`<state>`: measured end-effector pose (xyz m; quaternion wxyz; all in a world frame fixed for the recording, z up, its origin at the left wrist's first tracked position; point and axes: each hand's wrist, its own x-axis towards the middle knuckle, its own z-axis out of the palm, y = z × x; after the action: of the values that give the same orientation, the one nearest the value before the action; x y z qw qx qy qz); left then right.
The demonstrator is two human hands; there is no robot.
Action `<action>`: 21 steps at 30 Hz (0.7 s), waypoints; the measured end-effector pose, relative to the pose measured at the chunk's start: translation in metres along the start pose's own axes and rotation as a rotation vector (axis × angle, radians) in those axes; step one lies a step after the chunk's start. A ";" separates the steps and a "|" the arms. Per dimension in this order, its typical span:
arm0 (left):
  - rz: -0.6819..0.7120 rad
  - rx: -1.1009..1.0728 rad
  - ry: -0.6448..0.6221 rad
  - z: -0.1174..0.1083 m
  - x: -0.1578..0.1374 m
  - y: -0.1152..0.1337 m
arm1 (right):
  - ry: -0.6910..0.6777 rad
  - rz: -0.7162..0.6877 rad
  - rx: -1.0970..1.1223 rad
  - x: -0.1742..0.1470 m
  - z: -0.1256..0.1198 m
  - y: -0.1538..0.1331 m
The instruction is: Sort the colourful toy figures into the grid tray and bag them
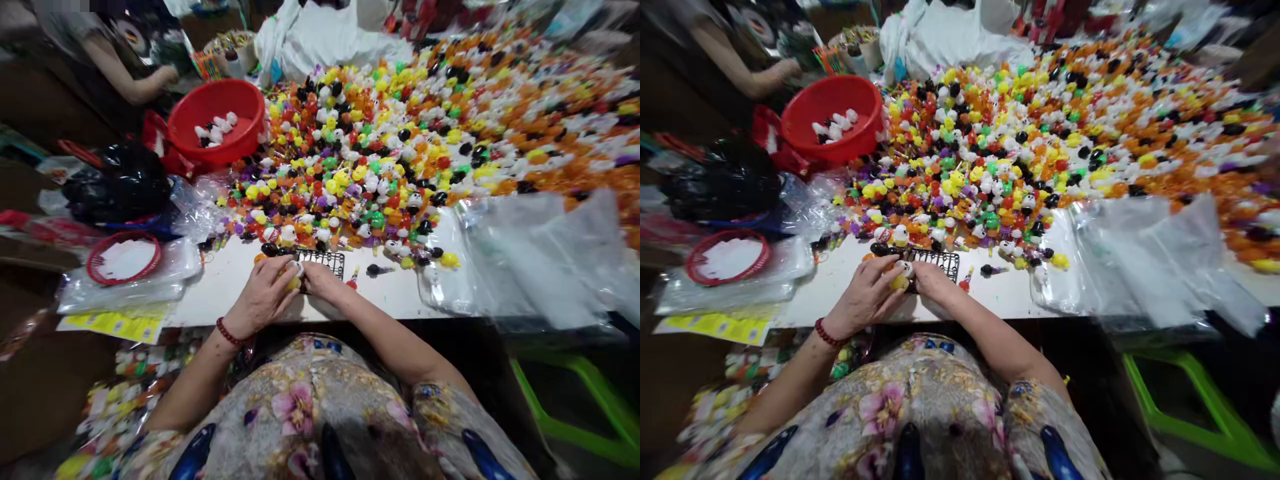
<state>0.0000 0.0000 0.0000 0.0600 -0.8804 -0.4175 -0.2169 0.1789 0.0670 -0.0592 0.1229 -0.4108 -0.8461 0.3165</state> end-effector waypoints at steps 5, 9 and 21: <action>-0.010 0.002 -0.065 0.001 0.008 0.005 | 0.006 -0.024 0.046 -0.005 -0.004 0.005; 0.005 0.027 -0.053 0.002 0.008 0.006 | 0.301 0.057 -0.048 -0.018 -0.021 0.029; -0.057 -0.002 -0.122 -0.005 0.018 -0.003 | 0.452 0.194 -0.355 -0.024 -0.056 0.042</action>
<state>0.0059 0.0134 0.0123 0.0275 -0.8798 -0.4450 -0.1650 0.2463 0.0924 -0.0417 0.2033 -0.5649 -0.7962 0.0744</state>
